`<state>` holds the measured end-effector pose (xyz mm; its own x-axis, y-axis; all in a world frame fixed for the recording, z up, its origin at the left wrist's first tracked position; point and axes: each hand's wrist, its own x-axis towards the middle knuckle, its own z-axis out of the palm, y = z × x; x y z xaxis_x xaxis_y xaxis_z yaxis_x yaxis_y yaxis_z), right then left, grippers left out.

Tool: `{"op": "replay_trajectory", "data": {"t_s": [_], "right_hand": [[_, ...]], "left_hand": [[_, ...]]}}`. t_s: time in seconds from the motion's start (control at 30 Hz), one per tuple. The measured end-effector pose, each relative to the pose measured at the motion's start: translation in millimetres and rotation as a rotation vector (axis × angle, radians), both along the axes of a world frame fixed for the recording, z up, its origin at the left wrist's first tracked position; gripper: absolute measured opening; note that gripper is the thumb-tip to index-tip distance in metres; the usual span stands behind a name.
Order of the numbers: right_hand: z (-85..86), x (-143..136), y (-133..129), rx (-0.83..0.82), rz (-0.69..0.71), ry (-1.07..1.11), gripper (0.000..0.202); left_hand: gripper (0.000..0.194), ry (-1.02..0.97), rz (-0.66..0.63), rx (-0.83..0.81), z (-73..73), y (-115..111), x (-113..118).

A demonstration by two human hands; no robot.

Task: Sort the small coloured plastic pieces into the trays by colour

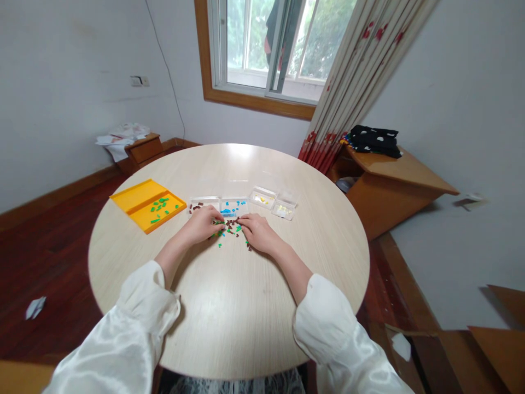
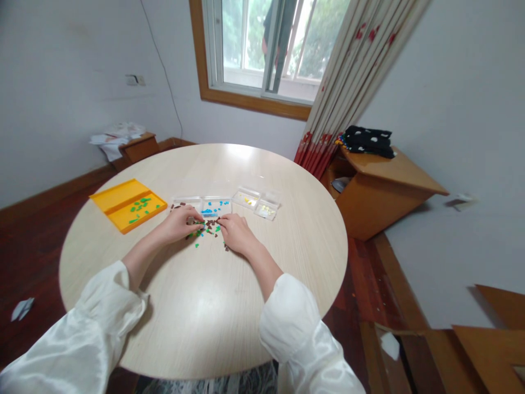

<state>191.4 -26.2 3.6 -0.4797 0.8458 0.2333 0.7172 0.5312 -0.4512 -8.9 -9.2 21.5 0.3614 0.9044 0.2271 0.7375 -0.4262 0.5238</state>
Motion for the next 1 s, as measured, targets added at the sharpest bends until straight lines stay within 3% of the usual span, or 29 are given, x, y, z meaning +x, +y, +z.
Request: {"op": "replay_trajectory", "data": {"t_s": [0.33, 0.5, 0.73, 1.0], "right_hand": [[3.4, -1.0, -5.1, -0.037, -0.018, -0.064, 0.035], [2.7, -1.5, -3.3, -0.023, -0.014, -0.034, 0.029], [2.7, -0.2, 1.6, -0.008, -0.038, 0.028, 0.022], [1.6, 0.5, 0.8, 0.022, -0.047, 0.081, 0.018]], "left_hand": [[0.006, 0.005, -0.009, -0.039, -0.3, -0.6, 3.1], [0.007, -0.199, 0.073, -0.076, -2.0, -1.7, 5.3], [0.017, -0.626, 0.050, -0.183, -9.5, 3.7, 10.9], [0.014, -0.655, 0.050, -0.194, -7.4, 2.5, 12.8]]}}
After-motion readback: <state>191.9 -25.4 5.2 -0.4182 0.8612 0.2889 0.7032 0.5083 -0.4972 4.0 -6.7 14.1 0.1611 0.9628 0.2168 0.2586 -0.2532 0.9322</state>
